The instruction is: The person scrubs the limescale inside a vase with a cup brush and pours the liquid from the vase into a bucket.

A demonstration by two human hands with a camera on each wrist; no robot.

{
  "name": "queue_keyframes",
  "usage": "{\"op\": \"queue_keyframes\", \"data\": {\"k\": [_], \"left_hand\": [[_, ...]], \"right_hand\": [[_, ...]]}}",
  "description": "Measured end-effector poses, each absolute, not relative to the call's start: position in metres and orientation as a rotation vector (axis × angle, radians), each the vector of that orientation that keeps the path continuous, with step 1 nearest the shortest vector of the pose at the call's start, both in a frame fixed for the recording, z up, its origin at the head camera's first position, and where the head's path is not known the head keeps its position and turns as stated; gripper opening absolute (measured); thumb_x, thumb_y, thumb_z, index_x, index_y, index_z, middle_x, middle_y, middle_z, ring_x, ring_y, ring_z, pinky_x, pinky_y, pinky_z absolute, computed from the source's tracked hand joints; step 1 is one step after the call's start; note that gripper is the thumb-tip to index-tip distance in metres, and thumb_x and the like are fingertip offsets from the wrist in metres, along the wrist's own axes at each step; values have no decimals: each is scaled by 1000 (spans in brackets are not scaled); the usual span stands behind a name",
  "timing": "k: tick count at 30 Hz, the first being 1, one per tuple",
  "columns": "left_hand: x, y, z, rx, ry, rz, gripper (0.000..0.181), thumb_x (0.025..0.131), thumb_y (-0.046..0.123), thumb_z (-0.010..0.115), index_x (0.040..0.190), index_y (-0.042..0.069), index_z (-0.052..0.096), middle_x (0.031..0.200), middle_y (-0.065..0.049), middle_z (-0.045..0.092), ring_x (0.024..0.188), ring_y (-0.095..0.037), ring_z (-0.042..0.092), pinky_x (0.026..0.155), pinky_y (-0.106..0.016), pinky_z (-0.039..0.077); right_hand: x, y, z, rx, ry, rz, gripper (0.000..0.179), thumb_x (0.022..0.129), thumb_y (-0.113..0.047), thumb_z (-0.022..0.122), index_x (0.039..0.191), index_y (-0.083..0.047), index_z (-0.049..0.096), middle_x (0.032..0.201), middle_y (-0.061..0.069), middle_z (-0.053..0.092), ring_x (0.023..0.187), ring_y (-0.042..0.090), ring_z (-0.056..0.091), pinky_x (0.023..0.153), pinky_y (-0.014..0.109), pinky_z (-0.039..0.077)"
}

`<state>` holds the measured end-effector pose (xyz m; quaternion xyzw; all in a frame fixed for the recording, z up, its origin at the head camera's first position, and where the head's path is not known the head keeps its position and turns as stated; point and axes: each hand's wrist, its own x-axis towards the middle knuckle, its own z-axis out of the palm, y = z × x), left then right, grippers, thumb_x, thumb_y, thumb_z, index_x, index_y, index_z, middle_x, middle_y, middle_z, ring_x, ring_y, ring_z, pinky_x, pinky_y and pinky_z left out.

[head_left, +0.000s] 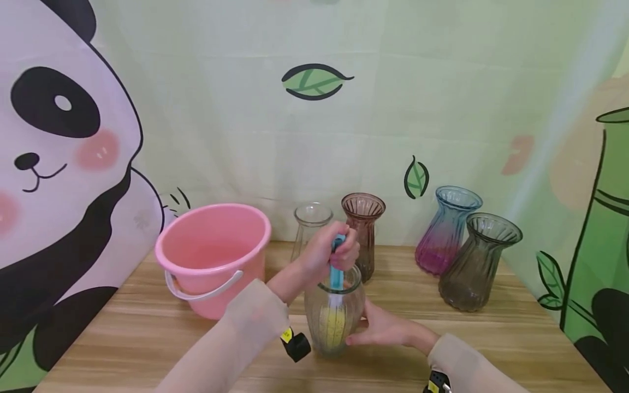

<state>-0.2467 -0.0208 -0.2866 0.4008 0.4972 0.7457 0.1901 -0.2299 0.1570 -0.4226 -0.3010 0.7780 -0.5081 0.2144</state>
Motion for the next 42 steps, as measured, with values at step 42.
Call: {"op": "queue_keyframes", "data": {"k": [42], "left_hand": [[-232,-22,-229,1143,1319,2045,39,87,14,20,50,17,29,43,8,26,40,-8,19,42,-24,13]], "right_hand": [[-226,150,-424,-792,2188,-1497,78,71,-6,76,134,-3,29,132,16,41,118,28,46,92,28,45]]}}
